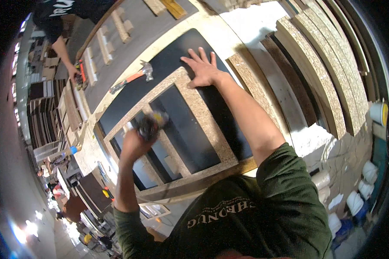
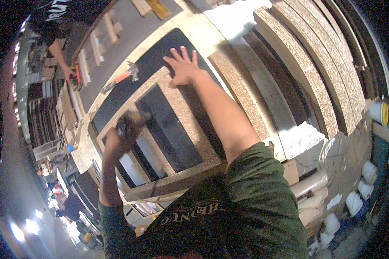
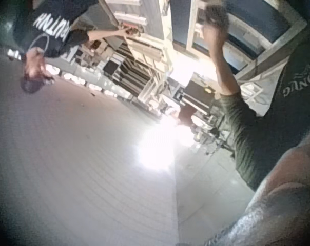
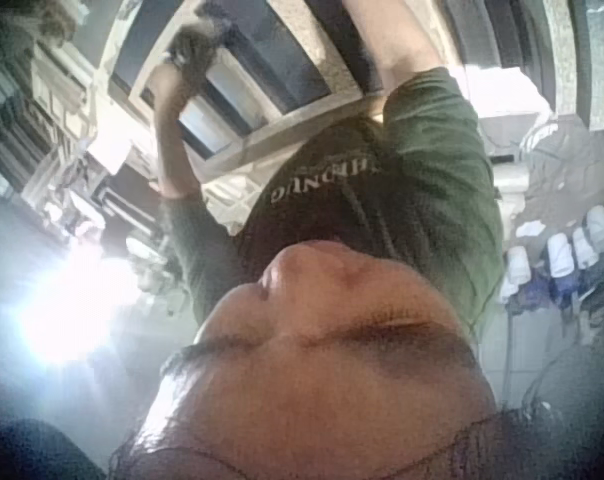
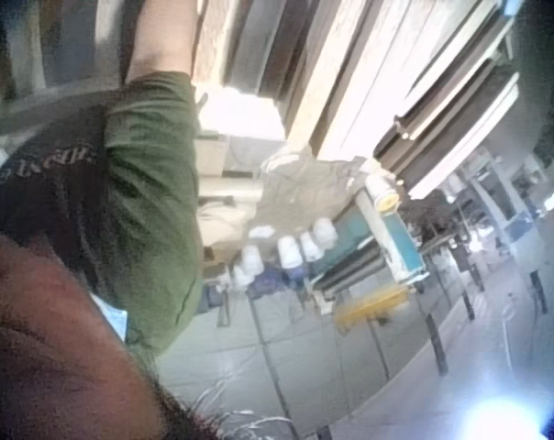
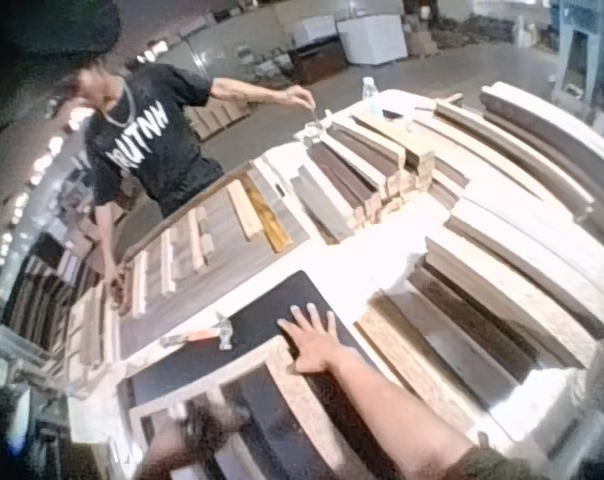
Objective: Assembling wood frames using a pneumatic stapler/nail gun on a jig.
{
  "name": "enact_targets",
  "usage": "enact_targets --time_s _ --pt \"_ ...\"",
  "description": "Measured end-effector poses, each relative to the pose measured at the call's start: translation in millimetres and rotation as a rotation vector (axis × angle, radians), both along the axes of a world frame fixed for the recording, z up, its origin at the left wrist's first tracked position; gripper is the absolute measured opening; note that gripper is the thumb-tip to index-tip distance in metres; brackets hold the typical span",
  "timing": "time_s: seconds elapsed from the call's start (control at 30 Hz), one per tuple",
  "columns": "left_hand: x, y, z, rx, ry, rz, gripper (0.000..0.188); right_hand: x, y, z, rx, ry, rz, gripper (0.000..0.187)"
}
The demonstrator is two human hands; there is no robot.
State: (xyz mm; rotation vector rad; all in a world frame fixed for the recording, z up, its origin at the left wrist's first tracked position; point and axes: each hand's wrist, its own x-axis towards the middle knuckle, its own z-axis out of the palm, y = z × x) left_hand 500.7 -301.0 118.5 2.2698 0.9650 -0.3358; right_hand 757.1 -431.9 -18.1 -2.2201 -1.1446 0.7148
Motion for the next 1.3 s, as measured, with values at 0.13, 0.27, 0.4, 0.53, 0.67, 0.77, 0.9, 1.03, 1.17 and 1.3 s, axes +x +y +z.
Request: enact_targets --time_s 0.13,0.27,0.4,0.53,0.67,0.77,0.9,1.03,1.17,1.3 --pt "-135 -27 8 0.072 0.038 0.205 0.045 -5 0 1 0.052 -0.082 -0.053 0.109" --pt "-243 -41 -5 0.014 -0.249 0.386 0.025 -30 -32 -20 0.194 -0.138 -0.11 0.1" --pt "-370 7 -59 -0.011 -0.329 0.642 0.031 -87 -88 3 0.107 -0.162 -0.065 0.096" --pt "-486 48 -135 0.403 -0.067 0.653 0.045 -138 -126 2 0.044 -0.121 -0.061 0.097" --pt "-495 79 -146 0.48 -0.16 0.612 0.05 -168 -149 -7 -0.052 -0.061 -0.187 0.097" --pt "-471 92 -92 0.373 -0.028 0.69 0.048 -191 -138 9 -0.138 -0.086 -0.28 0.096" --pt "-509 125 -117 0.517 0.158 0.744 0.044 -196 -130 -9 -0.079 -0.167 -0.311 0.094" --pt "-529 139 -132 0.44 0.243 0.833 0.046 -221 -123 -6 -0.04 -0.138 -0.408 0.091" --pt "-481 112 -121 0.757 0.219 0.802 0.063 -236 -139 -19 0.06 -0.372 -0.428 0.079" --pt "-438 86 -128 0.783 -0.194 0.469 0.063 -250 -126 -19 -0.037 -0.539 -0.5 0.071"
